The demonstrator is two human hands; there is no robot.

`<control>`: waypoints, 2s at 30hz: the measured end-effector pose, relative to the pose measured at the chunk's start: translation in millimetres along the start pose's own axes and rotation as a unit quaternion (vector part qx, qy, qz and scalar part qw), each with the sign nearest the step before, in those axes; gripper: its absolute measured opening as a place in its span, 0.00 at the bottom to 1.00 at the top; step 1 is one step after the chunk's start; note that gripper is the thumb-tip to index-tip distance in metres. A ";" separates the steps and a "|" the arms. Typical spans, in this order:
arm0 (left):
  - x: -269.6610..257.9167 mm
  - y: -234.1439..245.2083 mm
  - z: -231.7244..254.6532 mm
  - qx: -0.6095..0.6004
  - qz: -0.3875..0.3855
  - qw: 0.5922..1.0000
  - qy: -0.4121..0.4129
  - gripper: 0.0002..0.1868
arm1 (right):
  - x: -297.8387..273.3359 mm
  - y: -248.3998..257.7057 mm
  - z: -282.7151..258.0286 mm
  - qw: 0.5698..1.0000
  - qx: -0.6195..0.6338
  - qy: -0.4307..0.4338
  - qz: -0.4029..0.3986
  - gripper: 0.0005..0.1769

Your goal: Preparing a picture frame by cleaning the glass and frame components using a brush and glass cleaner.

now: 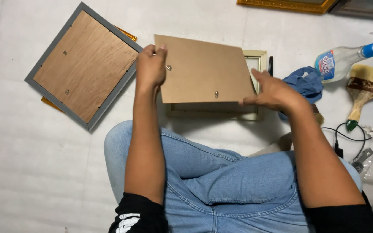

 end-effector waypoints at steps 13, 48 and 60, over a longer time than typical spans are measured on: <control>16.4 82.4 -25.1 -0.413 0.281 0.866 -0.038 0.10 | 46.4 25.1 27.4 0.978 0.102 -0.006 0.184 0.43; 101.3 32.7 -96.8 -0.319 0.102 0.941 0.058 0.15 | 59.4 24.1 53.8 0.761 0.639 0.046 0.105 0.27; 130.7 -6.9 -152.0 -0.290 0.161 0.939 0.089 0.25 | 43.4 55.9 55.7 0.776 0.596 0.074 0.191 0.21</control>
Point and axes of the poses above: each hand's wrist, its own x-axis towards the middle knuckle, its own y-axis out of the back of the hand, z = x × y, the point moved 10 cm from there along x, towards the middle knuckle, and after that the axes turned 13 degrees about -y, right-handed, at the moved point
